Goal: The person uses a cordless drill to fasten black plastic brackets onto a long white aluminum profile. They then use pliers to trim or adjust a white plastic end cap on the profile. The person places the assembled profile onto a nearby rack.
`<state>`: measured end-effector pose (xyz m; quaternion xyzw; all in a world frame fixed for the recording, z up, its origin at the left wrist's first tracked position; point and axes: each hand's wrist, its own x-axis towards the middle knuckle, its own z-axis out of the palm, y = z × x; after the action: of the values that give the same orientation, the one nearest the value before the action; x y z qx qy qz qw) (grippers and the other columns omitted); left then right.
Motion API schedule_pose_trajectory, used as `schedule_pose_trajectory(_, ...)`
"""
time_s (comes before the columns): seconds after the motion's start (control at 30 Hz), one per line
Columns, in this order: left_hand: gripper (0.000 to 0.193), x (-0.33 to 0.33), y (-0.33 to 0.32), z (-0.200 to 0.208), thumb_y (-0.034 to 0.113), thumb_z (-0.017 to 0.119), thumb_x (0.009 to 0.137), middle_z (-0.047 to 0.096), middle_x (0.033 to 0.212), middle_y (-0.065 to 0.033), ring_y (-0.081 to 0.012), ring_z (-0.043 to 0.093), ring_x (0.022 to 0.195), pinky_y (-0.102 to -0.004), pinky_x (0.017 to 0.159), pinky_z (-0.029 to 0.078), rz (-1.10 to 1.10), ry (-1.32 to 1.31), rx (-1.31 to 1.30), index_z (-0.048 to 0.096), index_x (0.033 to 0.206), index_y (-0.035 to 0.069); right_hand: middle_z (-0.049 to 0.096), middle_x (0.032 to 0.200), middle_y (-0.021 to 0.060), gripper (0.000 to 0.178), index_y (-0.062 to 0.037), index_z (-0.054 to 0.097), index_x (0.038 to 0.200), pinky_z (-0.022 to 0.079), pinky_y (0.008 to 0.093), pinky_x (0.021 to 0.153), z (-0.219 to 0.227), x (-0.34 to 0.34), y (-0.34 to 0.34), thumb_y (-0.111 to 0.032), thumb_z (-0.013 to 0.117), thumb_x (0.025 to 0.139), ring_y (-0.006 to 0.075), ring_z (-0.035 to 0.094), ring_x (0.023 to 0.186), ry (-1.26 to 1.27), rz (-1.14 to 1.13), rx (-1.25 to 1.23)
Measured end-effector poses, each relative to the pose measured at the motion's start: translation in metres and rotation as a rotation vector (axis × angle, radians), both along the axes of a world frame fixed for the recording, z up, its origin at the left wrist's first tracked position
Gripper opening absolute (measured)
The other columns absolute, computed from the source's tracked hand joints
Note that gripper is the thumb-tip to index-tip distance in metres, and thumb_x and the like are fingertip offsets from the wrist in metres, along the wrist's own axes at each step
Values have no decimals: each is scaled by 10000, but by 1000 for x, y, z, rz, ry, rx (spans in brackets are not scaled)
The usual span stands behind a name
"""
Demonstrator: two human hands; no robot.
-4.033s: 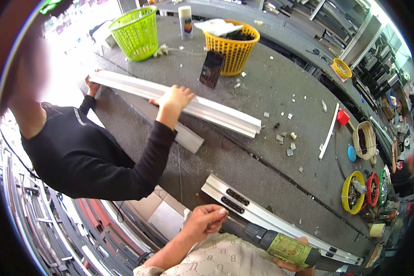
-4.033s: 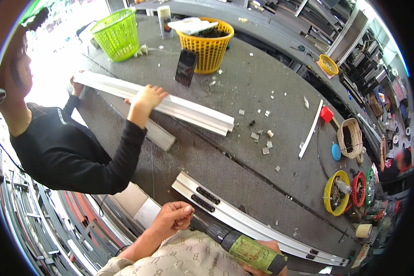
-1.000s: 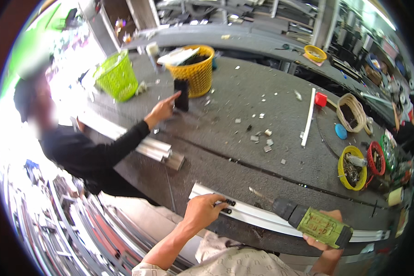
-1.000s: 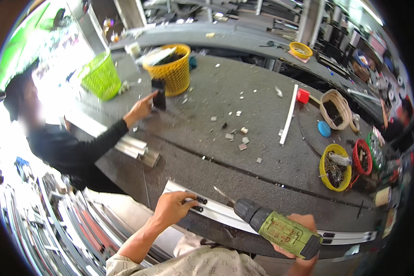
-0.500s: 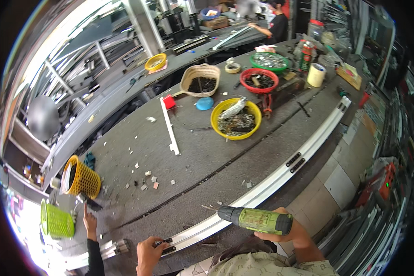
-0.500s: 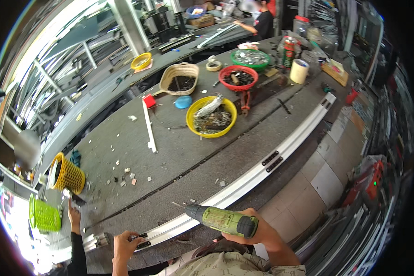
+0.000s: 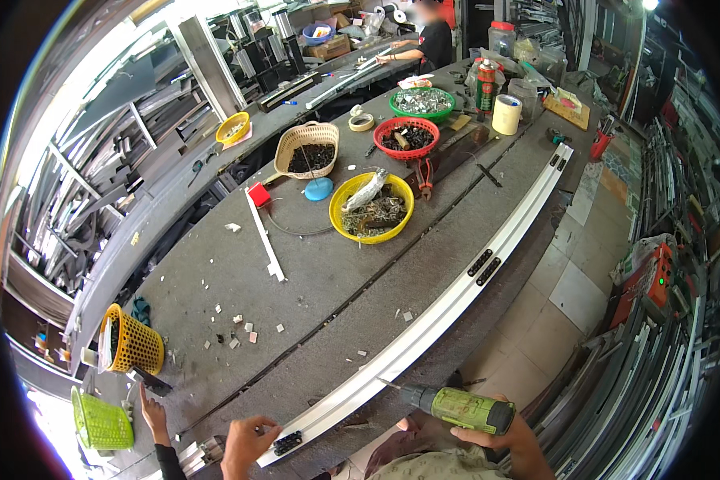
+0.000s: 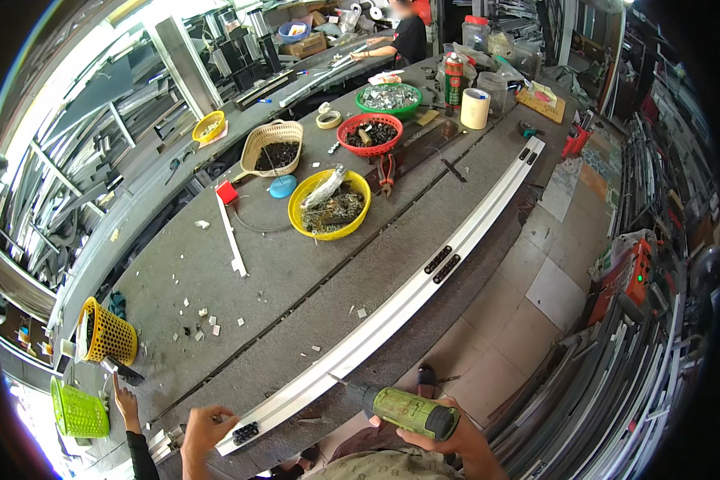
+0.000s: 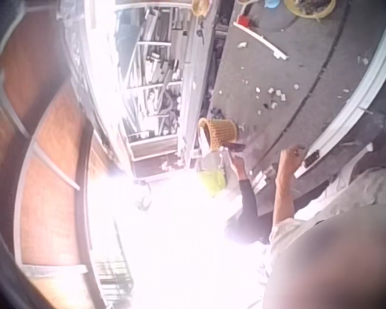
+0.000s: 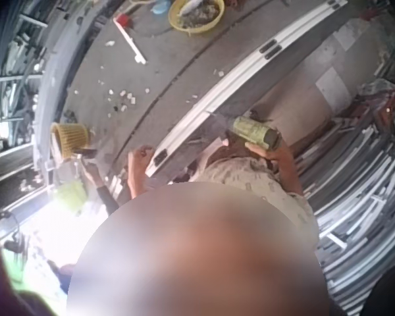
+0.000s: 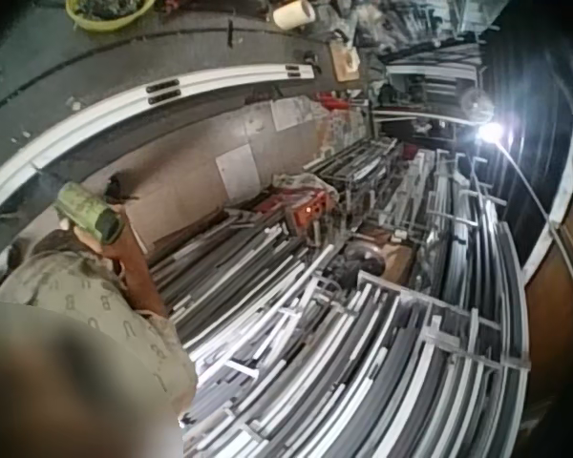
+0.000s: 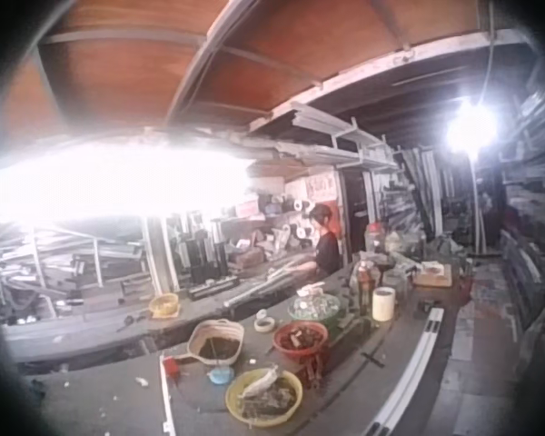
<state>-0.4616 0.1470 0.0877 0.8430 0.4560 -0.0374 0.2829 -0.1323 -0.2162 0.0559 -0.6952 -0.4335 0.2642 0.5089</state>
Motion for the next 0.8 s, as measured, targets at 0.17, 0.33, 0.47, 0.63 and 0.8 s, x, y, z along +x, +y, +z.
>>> schedule_pose_trajectory(0.17,296,9,-12,8,283,933,764,689,635,-111,-202,662,567,-356,569,497,-25,95,11,837,946,72,797,904,92,305,-81,790,1064,584,371,786,-22,35,-17,-142,867,776,239,773,782,12,-5,-8)
schedule_pose_trajectory(0.33,293,23,-34,8,278,923,771,675,600,-112,-176,658,558,-351,572,500,47,224,35,837,953,65,797,913,111,314,-18,778,1060,583,334,728,-11,94,-25,-155,867,791,192,770,795,141,59,-29)
schedule_pose_trajectory(0.47,265,24,-56,2,225,886,806,683,595,-93,-132,643,531,-331,542,489,227,184,37,838,995,46,797,861,118,288,18,781,1027,580,314,698,-11,141,-34,-148,854,803,140,753,750,130,117,46)
schedule_pose_trajectory(0.63,214,27,-80,-6,179,895,818,661,578,-72,-98,568,506,-307,493,434,282,113,191,845,973,39,800,855,105,302,23,782,1027,572,299,687,-24,182,-41,-165,859,804,128,746,746,283,147,-24)
schedule_pose_trajectory(0.8,213,41,-88,10,185,888,827,629,576,-24,-62,502,498,-296,469,377,413,19,129,835,933,8,800,869,107,298,9,778,1046,567,289,691,-29,209,-46,-148,851,804,135,755,754,180,245,21)
